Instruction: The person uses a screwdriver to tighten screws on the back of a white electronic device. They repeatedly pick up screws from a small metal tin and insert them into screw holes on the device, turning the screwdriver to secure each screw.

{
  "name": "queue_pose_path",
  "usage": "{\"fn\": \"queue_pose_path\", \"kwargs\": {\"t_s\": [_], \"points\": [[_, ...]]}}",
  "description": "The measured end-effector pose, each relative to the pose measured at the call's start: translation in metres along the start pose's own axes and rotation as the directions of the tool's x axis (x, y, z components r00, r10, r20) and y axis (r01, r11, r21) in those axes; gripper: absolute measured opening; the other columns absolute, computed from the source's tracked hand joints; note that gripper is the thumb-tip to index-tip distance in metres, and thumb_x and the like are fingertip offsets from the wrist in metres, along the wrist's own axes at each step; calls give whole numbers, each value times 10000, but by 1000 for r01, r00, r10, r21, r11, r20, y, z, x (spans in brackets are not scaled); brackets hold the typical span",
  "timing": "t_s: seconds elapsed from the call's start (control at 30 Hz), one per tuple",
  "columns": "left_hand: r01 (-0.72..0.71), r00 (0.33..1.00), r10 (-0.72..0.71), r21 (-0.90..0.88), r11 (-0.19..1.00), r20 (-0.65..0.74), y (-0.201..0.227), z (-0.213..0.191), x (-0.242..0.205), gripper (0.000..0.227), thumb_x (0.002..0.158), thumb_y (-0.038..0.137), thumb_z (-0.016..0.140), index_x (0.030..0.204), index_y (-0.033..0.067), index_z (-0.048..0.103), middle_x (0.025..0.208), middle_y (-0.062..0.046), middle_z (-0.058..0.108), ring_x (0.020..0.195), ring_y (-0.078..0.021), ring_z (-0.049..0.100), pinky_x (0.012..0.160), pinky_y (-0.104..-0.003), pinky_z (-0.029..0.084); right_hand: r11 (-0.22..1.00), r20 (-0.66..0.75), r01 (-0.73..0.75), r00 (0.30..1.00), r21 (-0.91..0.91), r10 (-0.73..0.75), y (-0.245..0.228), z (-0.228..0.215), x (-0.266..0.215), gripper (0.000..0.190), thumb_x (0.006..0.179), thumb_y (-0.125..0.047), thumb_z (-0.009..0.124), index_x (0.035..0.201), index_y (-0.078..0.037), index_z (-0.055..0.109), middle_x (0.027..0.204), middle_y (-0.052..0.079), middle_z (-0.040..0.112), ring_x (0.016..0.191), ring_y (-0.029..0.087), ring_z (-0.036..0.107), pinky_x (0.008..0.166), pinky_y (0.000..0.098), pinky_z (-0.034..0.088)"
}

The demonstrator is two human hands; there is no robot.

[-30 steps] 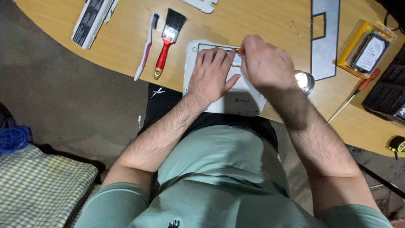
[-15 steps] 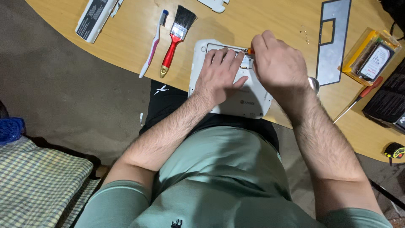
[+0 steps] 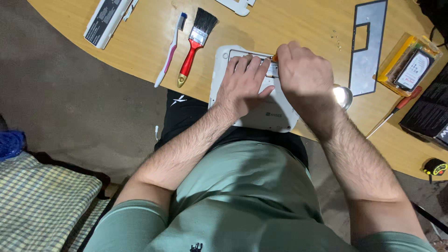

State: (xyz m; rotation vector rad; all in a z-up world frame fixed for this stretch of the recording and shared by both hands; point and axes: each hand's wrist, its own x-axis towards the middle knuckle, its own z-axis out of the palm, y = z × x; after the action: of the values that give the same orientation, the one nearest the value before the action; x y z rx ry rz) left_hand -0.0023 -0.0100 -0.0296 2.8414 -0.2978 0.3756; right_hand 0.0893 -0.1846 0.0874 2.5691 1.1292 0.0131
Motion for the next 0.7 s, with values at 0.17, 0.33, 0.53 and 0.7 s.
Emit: {"fn": "queue_pose_path", "kwargs": {"t_s": [0.17, 0.33, 0.53, 0.7], "points": [[-2, 999, 3, -25, 1000, 39, 0, -9, 3, 705, 1125, 707, 766, 1533, 132, 748, 1366, -74, 745, 1224, -334, 682, 1132, -511, 516, 994, 18, -98, 995, 56, 97, -6, 36, -1, 293, 1308, -366, 639, 1050, -228, 653, 782, -39, 719, 620, 258, 736, 501, 438, 503], [9, 998, -7, -35, 999, 65, 1, -8, 3, 709, 1094, 695, 829, 1508, 123, 765, 1365, -80, 739, 1234, -343, 676, 1150, -529, 520, 973, -227, -93, 973, -212, 44, -7, 4, -8, 394, 1401, -474, 610, 1051, -294, 590, 688, -158, 491, 527, 91, 549, 496, 321, 377], [12, 1000, -11, -18, 1000, 28, 0, -1, 2, 730, 1115, 716, 810, 1540, 126, 750, 1342, -85, 748, 1212, -344, 693, 1134, -521, 528, 975, -4, -66, 998, 214, 68, 0, 19, 1, 116, 1247, -234, 677, 1154, -174, 713, 1046, 17, 680, 836, 272, 726, 527, 447, 537], [18, 999, -15, -66, 998, 43, 1, -7, 5, 745, 1053, 679, 888, 1525, 118, 752, 1365, -81, 747, 1216, -347, 690, 1134, -520, 526, 984, -78, -164, 984, -69, 159, -7, 35, -1, 484, 1402, -518, 660, 967, -308, 629, 667, -92, 663, 536, 185, 711, 474, 369, 450]]}}
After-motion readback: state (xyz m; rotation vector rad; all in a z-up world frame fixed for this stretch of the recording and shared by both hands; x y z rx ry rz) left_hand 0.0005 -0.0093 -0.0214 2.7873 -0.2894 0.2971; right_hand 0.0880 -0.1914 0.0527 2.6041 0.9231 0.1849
